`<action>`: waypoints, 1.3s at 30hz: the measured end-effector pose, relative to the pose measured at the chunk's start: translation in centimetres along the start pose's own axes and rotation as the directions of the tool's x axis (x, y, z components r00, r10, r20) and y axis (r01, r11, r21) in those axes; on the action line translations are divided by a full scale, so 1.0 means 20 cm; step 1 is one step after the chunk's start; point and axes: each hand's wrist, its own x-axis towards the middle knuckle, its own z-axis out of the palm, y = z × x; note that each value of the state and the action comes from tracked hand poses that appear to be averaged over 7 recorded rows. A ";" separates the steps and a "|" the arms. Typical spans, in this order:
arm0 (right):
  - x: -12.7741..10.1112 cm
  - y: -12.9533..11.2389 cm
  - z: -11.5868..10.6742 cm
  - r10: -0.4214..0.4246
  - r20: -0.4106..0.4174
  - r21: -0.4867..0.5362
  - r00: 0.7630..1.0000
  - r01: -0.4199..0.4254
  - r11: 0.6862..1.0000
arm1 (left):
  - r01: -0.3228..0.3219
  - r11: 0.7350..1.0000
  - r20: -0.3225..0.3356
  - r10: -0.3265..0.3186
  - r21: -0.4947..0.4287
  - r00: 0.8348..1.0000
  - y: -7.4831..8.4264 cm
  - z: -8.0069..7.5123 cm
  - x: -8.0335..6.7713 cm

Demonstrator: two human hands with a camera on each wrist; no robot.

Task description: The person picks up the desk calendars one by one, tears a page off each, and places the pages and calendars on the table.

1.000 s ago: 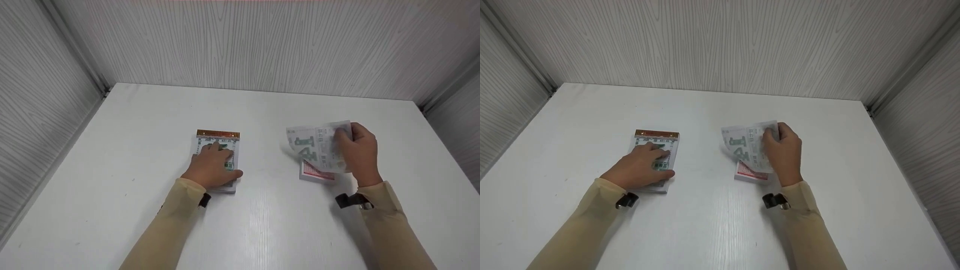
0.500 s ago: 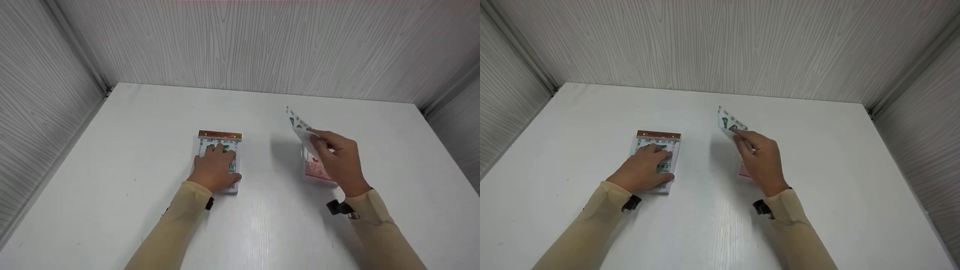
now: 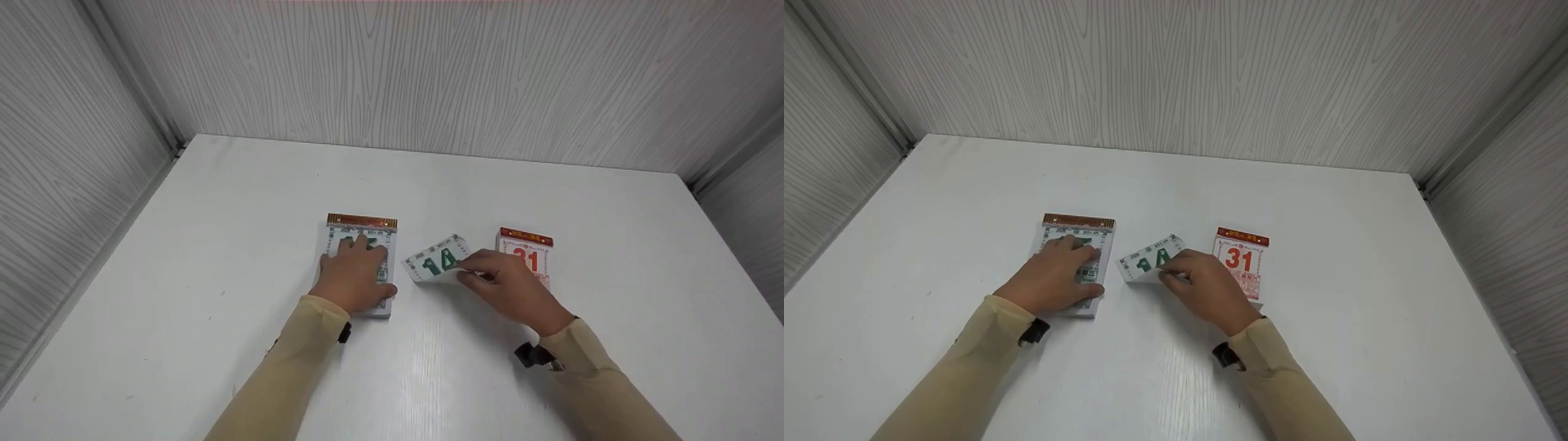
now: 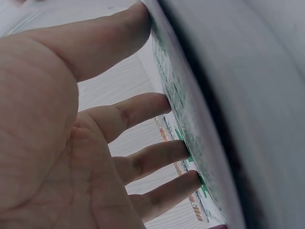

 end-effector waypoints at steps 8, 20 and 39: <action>-0.02 0.00 0.03 -0.021 0.244 -0.018 0.969 0.026 1.000 | -0.008 1.000 -0.003 0.008 0.000 1.000 0.00 -0.01 0.00; -0.05 0.03 -0.03 -0.061 0.214 -0.273 0.975 0.119 0.954 | -0.015 0.999 -0.008 0.015 -0.031 1.000 0.01 -0.01 -0.01; -0.05 0.02 0.06 -0.026 0.299 -0.299 0.954 0.119 0.947 | 0.017 0.998 0.032 -0.015 -0.064 0.999 -0.01 -0.02 0.00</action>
